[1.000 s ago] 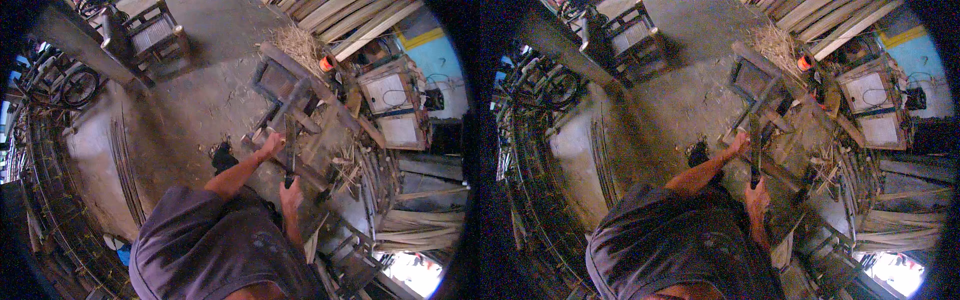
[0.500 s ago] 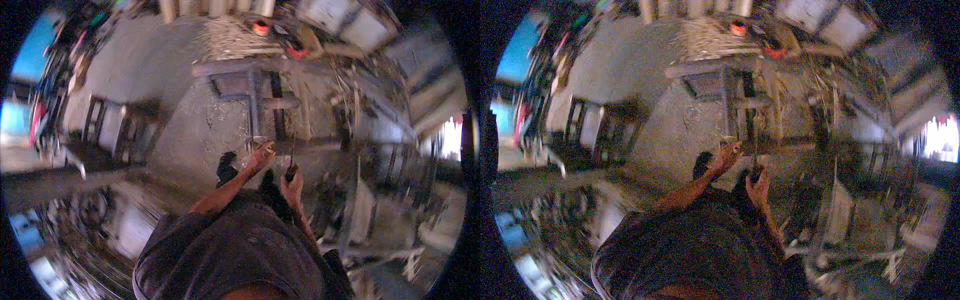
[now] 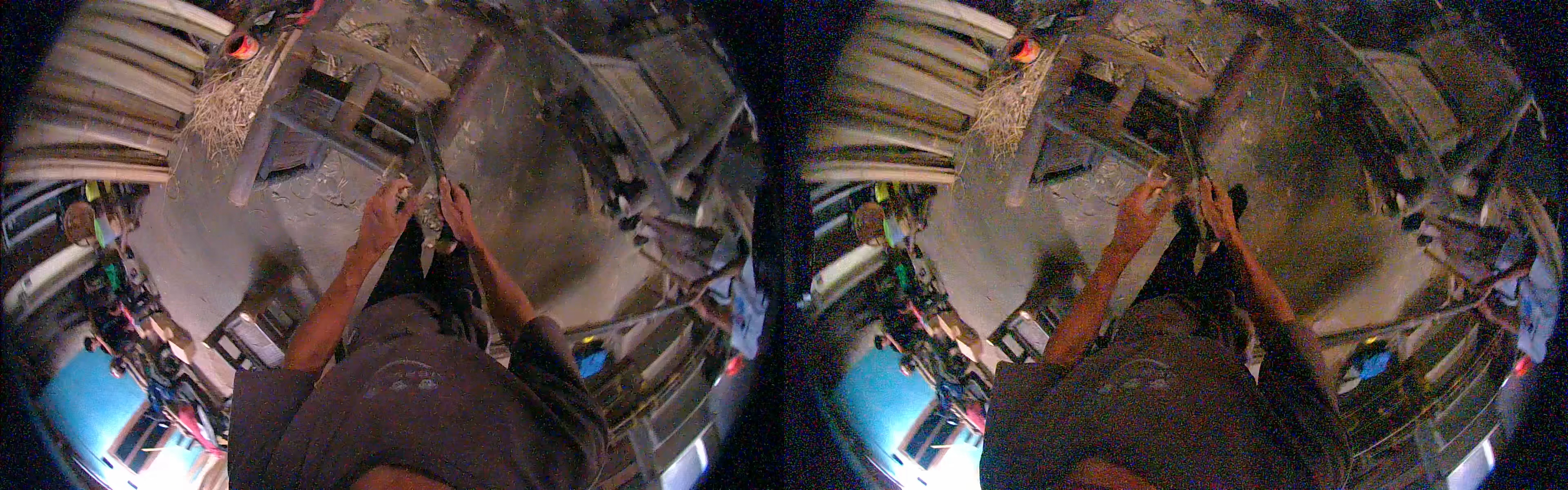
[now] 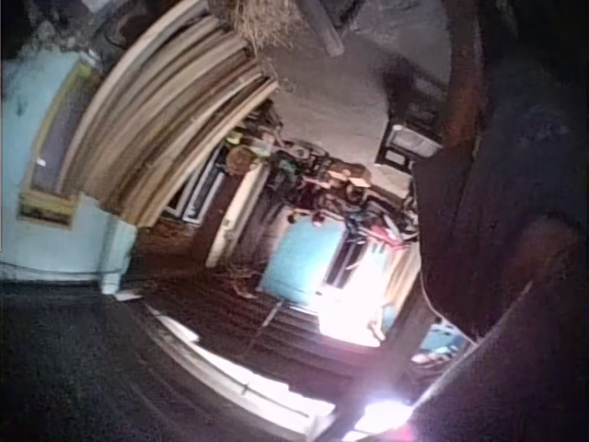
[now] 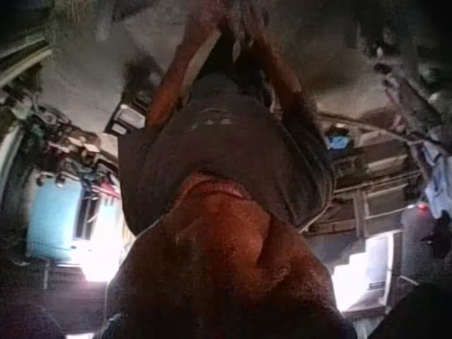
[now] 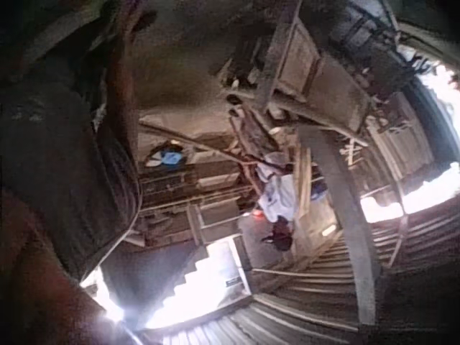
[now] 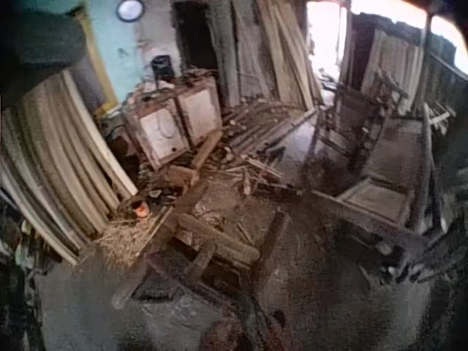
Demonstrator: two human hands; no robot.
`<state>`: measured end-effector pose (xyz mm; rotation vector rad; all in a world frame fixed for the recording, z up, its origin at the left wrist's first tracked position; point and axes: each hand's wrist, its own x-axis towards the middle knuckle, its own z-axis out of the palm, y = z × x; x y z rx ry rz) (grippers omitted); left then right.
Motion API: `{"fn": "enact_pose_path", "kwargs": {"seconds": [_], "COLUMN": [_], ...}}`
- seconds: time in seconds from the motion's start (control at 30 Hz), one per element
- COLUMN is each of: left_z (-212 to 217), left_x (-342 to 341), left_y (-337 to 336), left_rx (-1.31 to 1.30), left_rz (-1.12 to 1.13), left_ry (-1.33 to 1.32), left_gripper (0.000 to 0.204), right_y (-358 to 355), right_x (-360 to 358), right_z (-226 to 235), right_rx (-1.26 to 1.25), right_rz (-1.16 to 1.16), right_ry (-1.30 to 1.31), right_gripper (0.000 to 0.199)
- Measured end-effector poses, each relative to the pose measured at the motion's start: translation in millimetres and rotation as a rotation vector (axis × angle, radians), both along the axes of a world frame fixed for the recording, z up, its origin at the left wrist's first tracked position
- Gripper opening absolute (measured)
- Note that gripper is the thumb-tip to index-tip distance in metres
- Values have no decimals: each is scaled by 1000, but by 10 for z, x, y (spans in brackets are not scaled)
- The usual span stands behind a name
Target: The person assembles a bamboo chair by inserting thin bamboo strips into pre-drilled holes in the frame. They use a machete to tap the strips into place and adjust the chair's position multiple times. The person also picks up a small white packet from the floor.
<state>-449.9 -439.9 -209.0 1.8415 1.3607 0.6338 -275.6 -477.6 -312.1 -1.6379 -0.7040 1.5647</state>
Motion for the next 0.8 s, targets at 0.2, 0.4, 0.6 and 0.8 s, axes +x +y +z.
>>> {"fn": "enact_pose_path", "kwargs": {"seconds": [0.2, 0.4, 0.6, 0.8], "left_z": [98, 52, 14, -27], "left_x": [34, 41, -70, -204], "left_y": [14, -7, -90, -175], "left_rx": [-139, 24, -61, -27], "left_rz": [72, 92, 142, 177], "left_ry": [152, 129, 151, 72], "left_gripper": [17, 18, 23, 23], "right_y": [-276, -121, -177, -1], "right_x": [-407, -401, -522, -147], "right_z": [-738, -256, -275, -586], "right_rx": [161, 331, 60, 5], "right_rz": [0, -34, 302, -102], "right_ry": [-410, -663, -716, -478], "right_gripper": [42, 30, 37, 42]}}
